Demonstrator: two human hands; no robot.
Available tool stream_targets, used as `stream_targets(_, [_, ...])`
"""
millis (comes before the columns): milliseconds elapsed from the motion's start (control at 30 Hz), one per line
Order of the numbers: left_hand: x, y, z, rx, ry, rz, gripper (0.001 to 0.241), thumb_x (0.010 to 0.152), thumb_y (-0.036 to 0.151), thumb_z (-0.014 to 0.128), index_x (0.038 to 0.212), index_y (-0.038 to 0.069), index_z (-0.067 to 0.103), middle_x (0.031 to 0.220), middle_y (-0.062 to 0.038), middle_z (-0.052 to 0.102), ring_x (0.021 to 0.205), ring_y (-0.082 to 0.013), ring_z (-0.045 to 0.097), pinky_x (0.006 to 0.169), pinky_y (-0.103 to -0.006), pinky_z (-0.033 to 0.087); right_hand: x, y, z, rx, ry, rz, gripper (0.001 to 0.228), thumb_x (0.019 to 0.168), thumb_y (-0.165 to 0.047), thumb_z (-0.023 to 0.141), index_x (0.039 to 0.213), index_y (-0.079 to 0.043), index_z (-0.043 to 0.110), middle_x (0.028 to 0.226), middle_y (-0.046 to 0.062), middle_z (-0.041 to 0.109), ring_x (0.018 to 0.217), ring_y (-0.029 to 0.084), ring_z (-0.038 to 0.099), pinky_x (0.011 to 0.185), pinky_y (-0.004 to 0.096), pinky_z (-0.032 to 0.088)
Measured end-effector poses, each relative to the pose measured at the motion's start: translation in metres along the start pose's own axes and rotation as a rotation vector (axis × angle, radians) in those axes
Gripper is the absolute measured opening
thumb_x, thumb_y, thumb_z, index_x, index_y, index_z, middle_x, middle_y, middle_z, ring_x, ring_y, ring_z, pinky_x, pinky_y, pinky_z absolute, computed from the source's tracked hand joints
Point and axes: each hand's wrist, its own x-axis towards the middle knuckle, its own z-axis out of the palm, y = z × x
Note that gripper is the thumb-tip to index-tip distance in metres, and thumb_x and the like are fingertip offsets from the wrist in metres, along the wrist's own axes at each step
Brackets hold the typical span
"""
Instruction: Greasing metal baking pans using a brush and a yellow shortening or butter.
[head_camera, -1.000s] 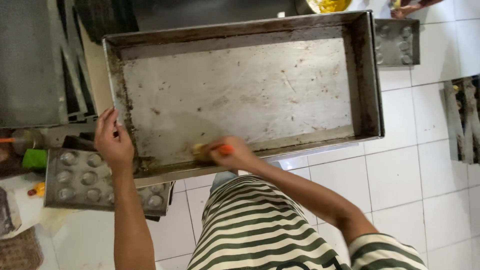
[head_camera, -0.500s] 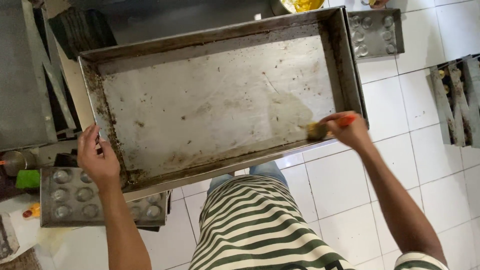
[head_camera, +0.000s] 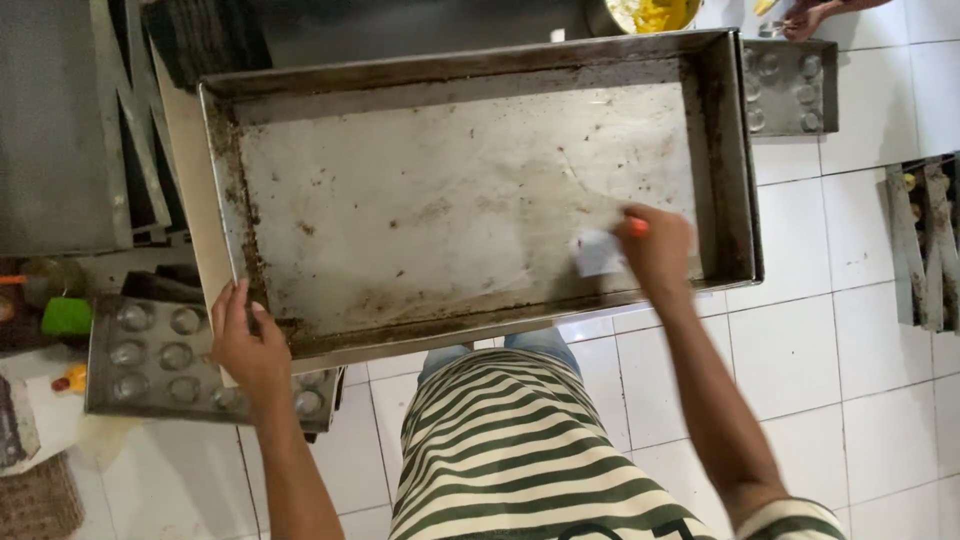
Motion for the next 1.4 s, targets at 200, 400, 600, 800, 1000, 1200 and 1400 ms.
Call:
stream_targets(200, [0.006, 0.011, 0.000, -0.110, 0.020, -0.150, 0.032, 0.108, 0.002, 0.057, 0.139, 0.001, 0.066, 0.143, -0.018, 0.061, 0.124, -0.0332, 0.065, 0.086, -0.0400, 0.059, 0.016, -0.161, 0.074, 0.310, -0.171, -0.195, 0.018, 0.087, -0.015, 0.068, 0.098, -0.009, 0.081, 0.081, 0.018, 0.074, 0.069, 0.034, 0.071, 0.064, 0.043, 0.055])
stream_targets(400, [0.002, 0.005, 0.000, -0.062, 0.060, -0.024, 0.032, 0.110, 0.000, 0.057, 0.140, 0.001, 0.066, 0.142, -0.016, 0.064, 0.129, -0.0339, 0.065, 0.101, -0.0440, 0.057, -0.014, -0.307, 0.126, 0.866, -0.354, -0.408, 0.031, 0.080, -0.013, 0.066, 0.108, -0.010, 0.077, 0.101, 0.013, 0.078, 0.077, 0.023, 0.078, 0.073, 0.033, 0.063])
stream_targets(600, [0.003, 0.006, -0.001, -0.097, 0.055, -0.100, 0.032, 0.109, -0.002, 0.054, 0.138, 0.000, 0.068, 0.138, -0.019, 0.065, 0.125, -0.0343, 0.065, 0.097, -0.0450, 0.057, -0.033, -0.334, 0.143, 1.115, -0.572, -0.167, 0.027, 0.095, -0.019, 0.065, 0.116, -0.007, 0.076, 0.091, 0.017, 0.079, 0.082, 0.027, 0.074, 0.077, 0.040, 0.060])
stream_targets(800, [0.003, 0.005, 0.002, -0.196, 0.052, -0.119, 0.032, 0.109, -0.002, 0.053, 0.137, 0.001, 0.067, 0.138, -0.018, 0.064, 0.125, -0.0332, 0.066, 0.096, -0.0425, 0.059, 0.002, -0.248, 0.128, 0.872, -0.440, -0.278, 0.029, 0.091, -0.017, 0.065, 0.117, -0.010, 0.077, 0.101, 0.011, 0.080, 0.085, 0.018, 0.075, 0.076, 0.034, 0.060])
stream_targets(1000, [0.005, 0.013, -0.002, -0.177, 0.058, -0.127, 0.030, 0.110, -0.003, 0.054, 0.136, 0.000, 0.067, 0.137, -0.018, 0.064, 0.121, -0.0328, 0.067, 0.092, -0.0405, 0.059, 0.046, -0.057, 0.080, 1.088, -0.416, -0.049, 0.026, 0.100, -0.017, 0.065, 0.121, -0.003, 0.073, 0.109, 0.011, 0.075, 0.088, 0.017, 0.077, 0.067, 0.032, 0.068])
stream_targets(1200, [-0.001, -0.001, 0.006, -0.075, 0.069, -0.029, 0.028, 0.111, -0.002, 0.056, 0.137, -0.001, 0.067, 0.137, -0.017, 0.066, 0.123, -0.0333, 0.067, 0.097, -0.0441, 0.058, 0.069, 0.075, -0.006, 0.850, -0.166, 0.123, 0.025, 0.103, -0.016, 0.065, 0.120, 0.001, 0.074, 0.100, 0.013, 0.076, 0.079, 0.017, 0.073, 0.063, 0.031, 0.063])
stream_targets(1400, [0.006, 0.018, -0.003, -0.162, 0.062, -0.149, 0.031, 0.109, -0.001, 0.055, 0.138, 0.000, 0.067, 0.138, -0.018, 0.065, 0.121, -0.0317, 0.067, 0.094, -0.0411, 0.058, 0.095, 0.087, -0.020, 0.116, 0.074, 0.001, 0.015, 0.099, -0.015, 0.073, 0.110, -0.012, 0.083, 0.096, 0.015, 0.080, 0.080, 0.022, 0.075, 0.070, 0.037, 0.059])
